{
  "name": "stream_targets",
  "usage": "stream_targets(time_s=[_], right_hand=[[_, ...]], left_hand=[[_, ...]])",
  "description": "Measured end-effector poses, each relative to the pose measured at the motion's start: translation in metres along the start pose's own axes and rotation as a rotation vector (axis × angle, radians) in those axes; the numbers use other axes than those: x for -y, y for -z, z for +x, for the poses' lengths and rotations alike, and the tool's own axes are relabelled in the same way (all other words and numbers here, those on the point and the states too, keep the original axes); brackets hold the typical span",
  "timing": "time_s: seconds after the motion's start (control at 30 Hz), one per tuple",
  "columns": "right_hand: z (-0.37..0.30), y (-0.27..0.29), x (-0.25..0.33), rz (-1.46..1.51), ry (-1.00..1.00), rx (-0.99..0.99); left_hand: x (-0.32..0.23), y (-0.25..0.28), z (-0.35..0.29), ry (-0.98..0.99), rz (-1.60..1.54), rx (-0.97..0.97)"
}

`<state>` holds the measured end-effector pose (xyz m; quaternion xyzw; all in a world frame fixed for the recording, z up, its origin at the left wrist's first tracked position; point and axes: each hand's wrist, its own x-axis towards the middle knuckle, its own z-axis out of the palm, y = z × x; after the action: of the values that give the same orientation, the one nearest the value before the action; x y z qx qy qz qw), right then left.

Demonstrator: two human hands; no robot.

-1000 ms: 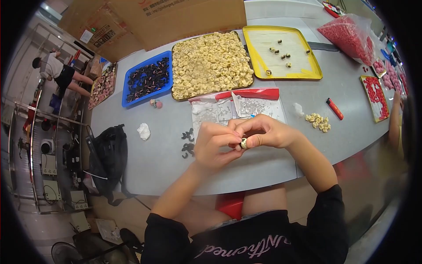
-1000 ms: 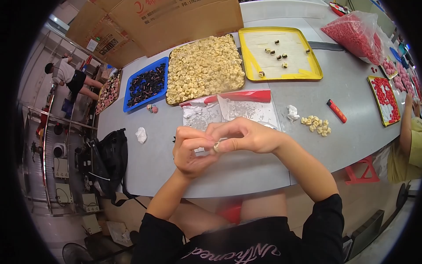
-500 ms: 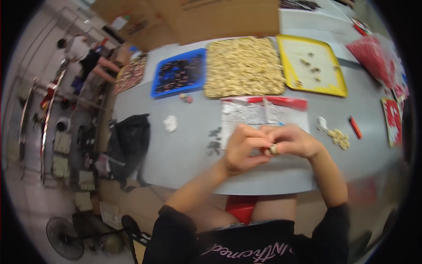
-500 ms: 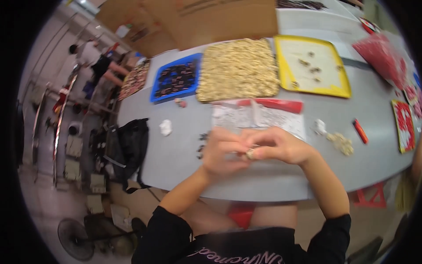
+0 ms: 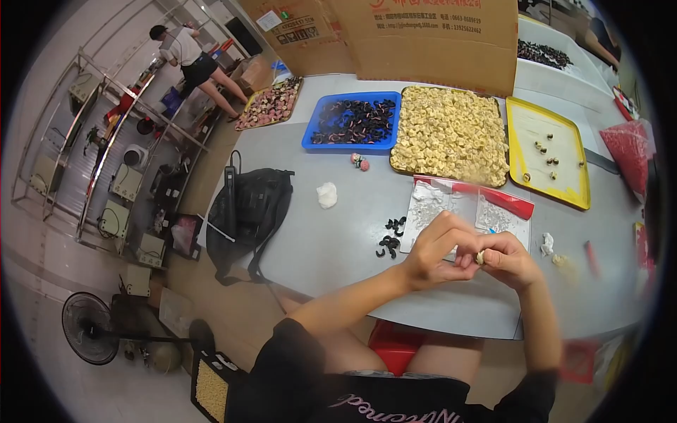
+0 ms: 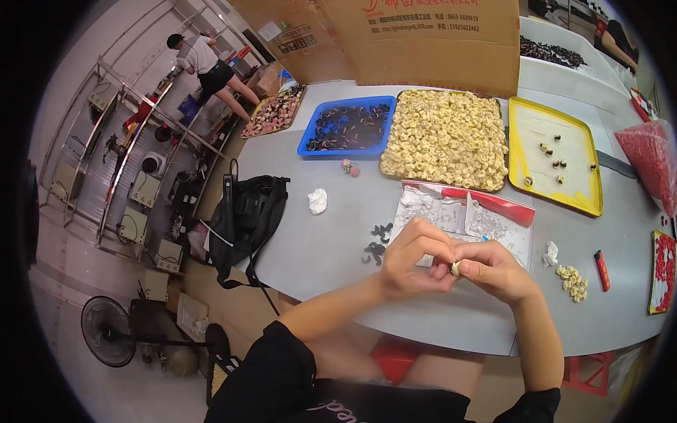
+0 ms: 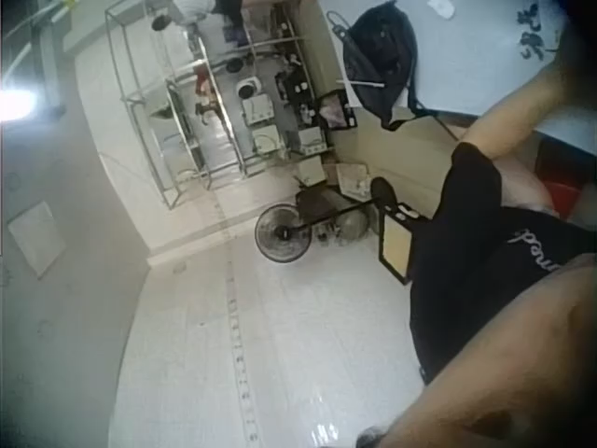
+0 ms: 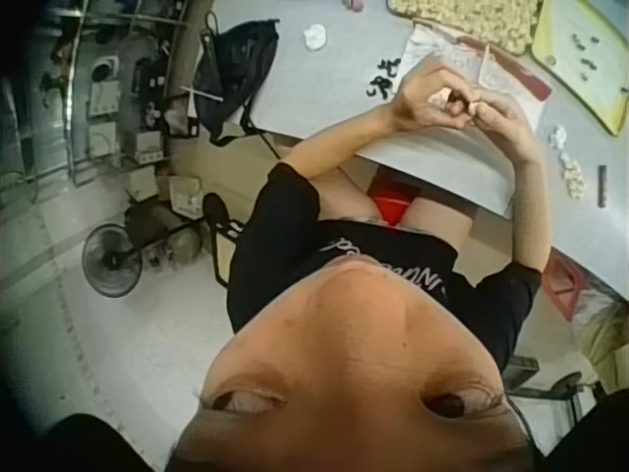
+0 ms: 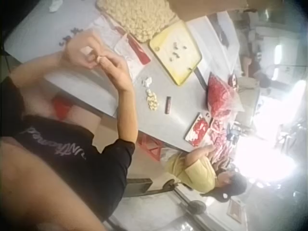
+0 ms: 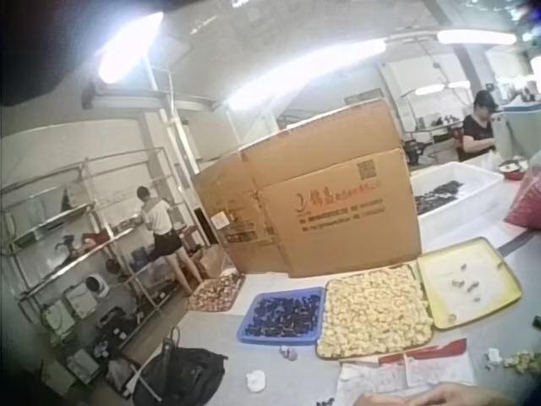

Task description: Assembling small plastic toy components using glue at a factory workbench.

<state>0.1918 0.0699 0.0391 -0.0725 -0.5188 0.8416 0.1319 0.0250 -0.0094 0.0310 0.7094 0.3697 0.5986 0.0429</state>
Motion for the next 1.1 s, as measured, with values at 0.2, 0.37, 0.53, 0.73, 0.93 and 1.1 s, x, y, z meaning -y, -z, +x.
stream_targets(time_s=[0.2,0.37,0.53,0.73,0.93,1.1], right_hand=[[0.0012,0.0032,-0.0066,0.028,0.021,0.070],[0.0024,-0.0002,-0.0067,0.022,0.055,0.093],[0.0027,-0.0024,-0.0063,0.054,0.039,0.086],[0.0044,-0.0013,-0.0075,0.067,0.033,0.086],[0.0028,-0.0021,-0.0063,0.083,0.029,0.076],[0.0019,-0.0040,-0.0038,0.056,0.002,0.044]], left_hand=[[0.0008,0.0001,-0.0013,-0.009,-0.013,-0.013],[0.0018,0.0007,-0.0021,-0.020,-0.019,0.005],[0.0013,0.0012,-0.0019,-0.004,-0.029,0.020],[0.0028,0.0010,-0.0032,0.031,-0.036,0.028],[0.0031,0.0004,-0.0029,0.048,-0.022,0.028],[0.0020,-0.0003,-0.0032,0.074,-0.027,0.020]])
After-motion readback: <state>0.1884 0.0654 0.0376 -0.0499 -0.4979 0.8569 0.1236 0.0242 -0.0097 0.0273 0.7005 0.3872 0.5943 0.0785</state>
